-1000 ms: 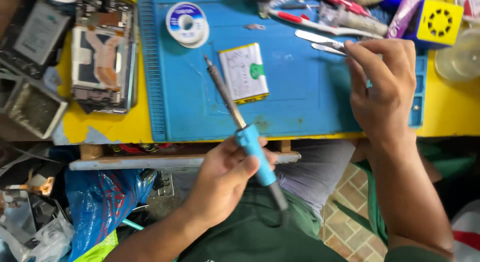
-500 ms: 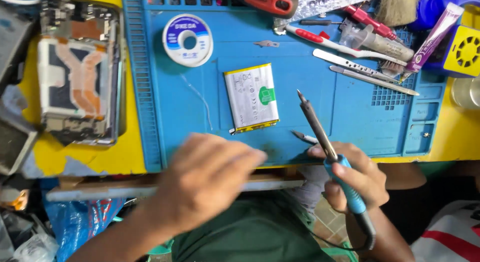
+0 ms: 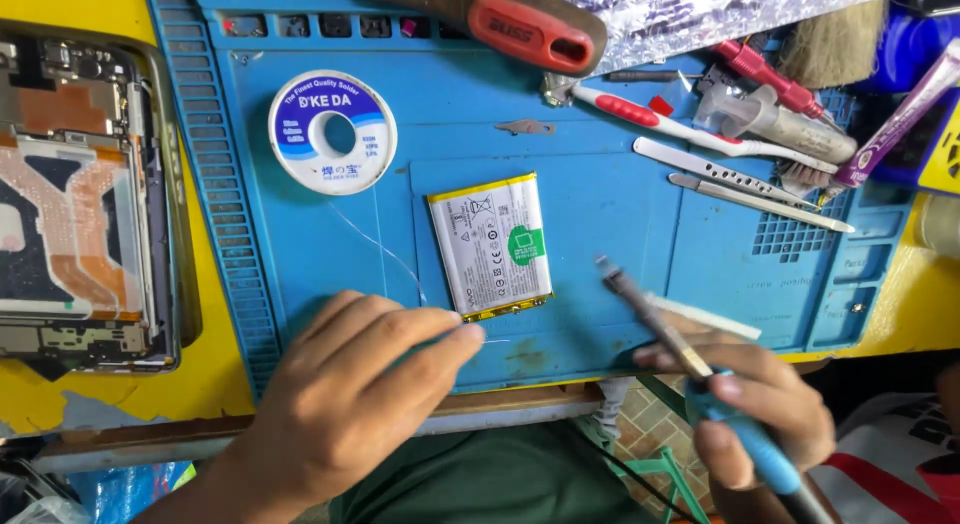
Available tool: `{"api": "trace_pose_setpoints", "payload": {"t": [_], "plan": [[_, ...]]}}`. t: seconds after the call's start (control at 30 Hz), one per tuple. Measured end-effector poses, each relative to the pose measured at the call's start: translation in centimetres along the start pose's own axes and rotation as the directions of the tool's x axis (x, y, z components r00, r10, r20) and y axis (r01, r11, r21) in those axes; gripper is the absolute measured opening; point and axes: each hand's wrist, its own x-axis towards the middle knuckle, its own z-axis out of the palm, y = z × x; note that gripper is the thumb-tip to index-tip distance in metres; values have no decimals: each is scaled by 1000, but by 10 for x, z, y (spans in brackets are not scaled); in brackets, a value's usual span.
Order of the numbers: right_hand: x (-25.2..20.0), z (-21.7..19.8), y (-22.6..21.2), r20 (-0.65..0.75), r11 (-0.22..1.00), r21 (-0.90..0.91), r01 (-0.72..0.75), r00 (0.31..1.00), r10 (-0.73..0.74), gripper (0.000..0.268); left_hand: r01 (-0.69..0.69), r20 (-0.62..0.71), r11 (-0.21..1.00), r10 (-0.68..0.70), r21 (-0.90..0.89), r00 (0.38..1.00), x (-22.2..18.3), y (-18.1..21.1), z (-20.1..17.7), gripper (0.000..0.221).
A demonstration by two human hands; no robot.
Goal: Soldering wires to a mobile phone battery protection board and assembling the battery components.
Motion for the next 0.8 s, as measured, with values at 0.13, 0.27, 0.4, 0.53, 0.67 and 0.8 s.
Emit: {"api": "trace_pose_setpoints", "payload": {"t": [0.13,0.27,0.4,0.53,0.67,0.8], "plan": [[18,-3,-16,3,994,23,-110,994,110,25,-22,17,994,24,-109,1000,9,2,12,15],[28,3,-38,63,957,-88,-277,957,283,22,-3,28,994,6,-110,1000,11,0,19,14],[45,2,-46,139,934,-48,-354,923,358,27,44,16,991,-43,-124,999,13,-2,22,12],[46,2,-38,167,936,-68,-346,921,353,25,48,1,997,-48,-66,999,16,-7,26,8],[48,-1,-37,197,916,-91,-391,894,402,25,48,2,999,-48,-18,999,13,-12,30,9],[53,-4,-33,239,914,-73,-400,882,405,27,88,34,995,-86,-38,996,14,-12,31,7]]}}
